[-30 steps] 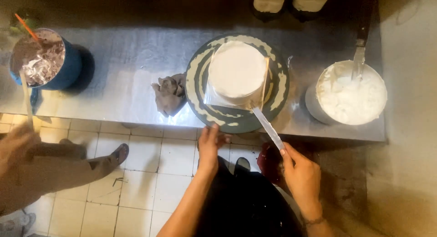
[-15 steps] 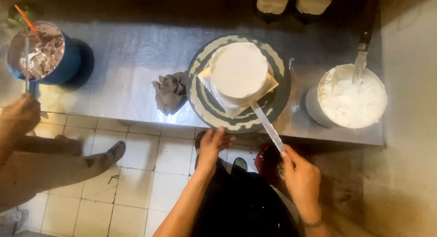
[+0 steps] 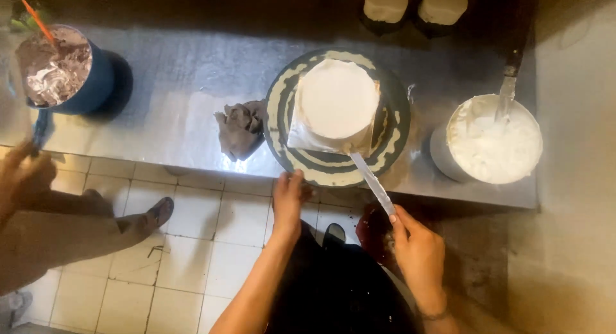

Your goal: Applying and smoothing white frosting onto a chocolate cake using a spatula on a turntable.

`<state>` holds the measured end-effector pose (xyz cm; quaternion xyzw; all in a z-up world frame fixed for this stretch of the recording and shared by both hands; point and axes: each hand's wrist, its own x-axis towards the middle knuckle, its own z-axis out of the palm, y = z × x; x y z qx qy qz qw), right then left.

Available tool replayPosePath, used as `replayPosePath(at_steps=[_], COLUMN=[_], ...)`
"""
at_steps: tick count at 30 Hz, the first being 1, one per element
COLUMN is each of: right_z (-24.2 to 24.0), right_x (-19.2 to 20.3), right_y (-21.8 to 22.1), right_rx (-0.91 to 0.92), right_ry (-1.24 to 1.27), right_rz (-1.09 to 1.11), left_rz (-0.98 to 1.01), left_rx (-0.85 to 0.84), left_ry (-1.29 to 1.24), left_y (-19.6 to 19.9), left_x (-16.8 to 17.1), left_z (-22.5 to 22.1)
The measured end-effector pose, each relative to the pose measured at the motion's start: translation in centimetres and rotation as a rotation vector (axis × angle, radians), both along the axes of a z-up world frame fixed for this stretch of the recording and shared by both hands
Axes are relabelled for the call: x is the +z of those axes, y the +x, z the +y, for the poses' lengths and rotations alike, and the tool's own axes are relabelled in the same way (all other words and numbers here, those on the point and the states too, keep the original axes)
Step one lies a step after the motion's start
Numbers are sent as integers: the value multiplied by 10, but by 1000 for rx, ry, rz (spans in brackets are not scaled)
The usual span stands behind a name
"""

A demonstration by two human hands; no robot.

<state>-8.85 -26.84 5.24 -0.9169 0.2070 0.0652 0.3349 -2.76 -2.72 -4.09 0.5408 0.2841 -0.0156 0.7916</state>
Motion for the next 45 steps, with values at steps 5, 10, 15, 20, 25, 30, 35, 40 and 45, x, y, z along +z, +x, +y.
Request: replayPosePath(at_steps=[5,10,15,20,25,30,35,40,45], right_z=[-1,4,3,2,-17,-85,-123,-99,-38], right_x=[-11,0,-13,-20,-27,-44,-48,-53,-57], right_y=[-3,-3,-7,-12,-16,-45,-49,-54,-48], right_rx=[63,37,96,145,8,-241,-38,-104,11], right_ry=[8,49,20,44,215,465,-534,-518,-407], right_rz=[-143,-62,-162,-252,151,142,-421,-411,-426], left_rz=[69,6,-17,10,27,29,92,52,66], left_rx=[-174,-72,-109,-213,-288,-305,-204,-164,-122], left_ry=[-114,-75,-124,-177,-228,-177,-145,-109,-46], left_y=[-5,-4,-10,-22,-25,-32,-26,-21,-5], left_x=[17,11,-3,-24,-27,-44,2,-28,-47], left_z=[-4,-6,-29,-52,-56,-38,-31,-40,12])
